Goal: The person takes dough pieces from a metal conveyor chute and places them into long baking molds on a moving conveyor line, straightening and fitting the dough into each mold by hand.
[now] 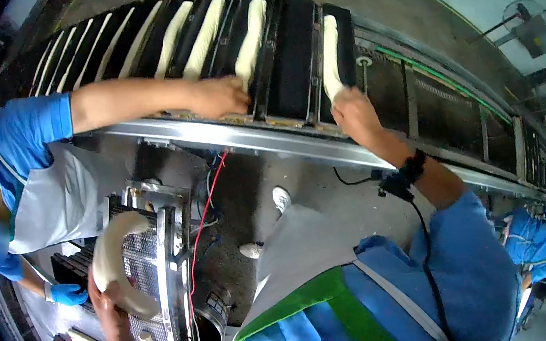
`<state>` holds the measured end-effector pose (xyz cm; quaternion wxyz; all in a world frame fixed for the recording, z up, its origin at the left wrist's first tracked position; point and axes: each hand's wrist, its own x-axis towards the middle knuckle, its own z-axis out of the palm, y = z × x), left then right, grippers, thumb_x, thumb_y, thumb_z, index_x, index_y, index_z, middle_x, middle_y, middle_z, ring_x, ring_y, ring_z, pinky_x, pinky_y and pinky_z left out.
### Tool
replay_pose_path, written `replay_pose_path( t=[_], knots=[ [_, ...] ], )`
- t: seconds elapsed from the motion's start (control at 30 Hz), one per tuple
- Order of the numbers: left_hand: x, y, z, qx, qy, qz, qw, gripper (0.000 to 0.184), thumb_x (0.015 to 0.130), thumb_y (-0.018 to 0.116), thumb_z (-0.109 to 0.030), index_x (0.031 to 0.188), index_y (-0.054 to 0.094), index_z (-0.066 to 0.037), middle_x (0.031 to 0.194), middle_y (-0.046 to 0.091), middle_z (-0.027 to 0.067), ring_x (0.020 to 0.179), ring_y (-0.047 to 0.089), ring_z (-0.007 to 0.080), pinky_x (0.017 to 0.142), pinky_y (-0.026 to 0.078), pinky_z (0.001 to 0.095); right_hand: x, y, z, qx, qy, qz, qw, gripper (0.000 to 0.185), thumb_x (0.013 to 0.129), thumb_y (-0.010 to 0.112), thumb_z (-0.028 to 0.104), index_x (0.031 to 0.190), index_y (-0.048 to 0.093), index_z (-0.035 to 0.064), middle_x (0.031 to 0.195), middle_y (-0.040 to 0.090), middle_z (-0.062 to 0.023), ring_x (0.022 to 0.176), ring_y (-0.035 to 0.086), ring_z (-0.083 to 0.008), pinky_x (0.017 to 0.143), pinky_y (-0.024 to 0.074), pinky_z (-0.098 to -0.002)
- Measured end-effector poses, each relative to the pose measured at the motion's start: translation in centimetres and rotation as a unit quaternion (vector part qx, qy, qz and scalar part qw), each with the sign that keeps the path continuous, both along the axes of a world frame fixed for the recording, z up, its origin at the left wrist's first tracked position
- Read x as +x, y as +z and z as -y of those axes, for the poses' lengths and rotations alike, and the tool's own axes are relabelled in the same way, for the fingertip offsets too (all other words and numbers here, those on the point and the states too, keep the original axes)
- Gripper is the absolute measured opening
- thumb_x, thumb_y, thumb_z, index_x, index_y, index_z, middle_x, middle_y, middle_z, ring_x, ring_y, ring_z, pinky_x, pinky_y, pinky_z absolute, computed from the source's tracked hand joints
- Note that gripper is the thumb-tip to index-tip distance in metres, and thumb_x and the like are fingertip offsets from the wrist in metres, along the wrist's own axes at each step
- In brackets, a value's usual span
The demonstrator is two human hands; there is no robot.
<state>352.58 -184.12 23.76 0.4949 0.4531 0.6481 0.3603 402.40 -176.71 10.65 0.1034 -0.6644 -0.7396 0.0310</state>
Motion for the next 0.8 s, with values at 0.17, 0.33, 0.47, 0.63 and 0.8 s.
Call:
replay_pose_path(
  t=[0.17,0.33,0.47,0.63,0.8],
  knots=[
    [8.3,4.8,-7.3,0.173,-0.026,0.134,0.975,0.071,0.068,0.059,-0.029,0.123,0.025,0.002,0.099,0.048,0.0166,0.071,0.055,0.0219,0.060,0.046,0.0303,1.4,-2.1,0.0,-0.211,0.090,-0.058,0.972,0.020,0.078,0.044,0.015,0.073,0.058,0.0015,0.079,0.056,-0.0111,0.083,0.052,-0.0268,0.076,0.0407,-0.0375],
    [20.8,7.8,-14.1,0.148,-0.198,0.171,0.954,0.063,0.069,0.056,-0.024,0.120,0.028,-0.001,0.103,0.047,0.0181,0.085,0.055,0.0282,0.070,0.048,0.0356,2.7,-2.2,1.5,-0.179,0.182,-0.261,0.931,0.026,0.080,0.048,0.016,0.101,0.051,-0.0001,0.106,0.050,-0.0145,0.099,0.047,-0.0275,0.085,0.0370,-0.0331],
    [30.4,3.4,-17.1,0.142,-0.256,0.197,0.936,0.040,0.073,0.051,-0.012,0.109,0.036,0.001,0.090,0.054,0.0120,0.076,0.059,0.0190,0.061,0.048,0.0275,3.9,-0.9,1.6,-0.218,0.131,-0.344,0.904,0.026,0.079,0.050,0.016,0.101,0.051,0.0014,0.108,0.049,-0.0137,0.099,0.047,-0.0266,0.085,0.0366,-0.0324],
    [34.3,-11.5,-17.6,0.026,-0.306,-0.015,0.951,0.045,0.076,0.051,-0.011,0.115,0.032,0.000,0.094,0.050,0.0115,0.078,0.049,0.0153,0.069,0.041,0.0269,5.7,1.6,1.4,-0.129,0.116,-0.248,0.953,0.025,0.078,0.051,0.016,0.099,0.052,0.0036,0.105,0.049,-0.0125,0.098,0.048,-0.0259,0.084,0.0381,-0.0328],
    [32.8,-12.5,-18.3,0.296,-0.463,-0.213,0.808,0.034,0.073,0.048,-0.007,0.107,0.044,-0.010,0.090,0.050,0.0176,0.082,0.052,0.0318,0.072,0.042,0.0370,9.4,1.9,-0.9,-0.131,0.098,-0.203,0.965,0.023,0.078,0.048,0.020,0.094,0.054,0.0031,0.094,0.052,-0.0149,0.092,0.049,-0.0302,0.077,0.0406,-0.0372]
  ],
)
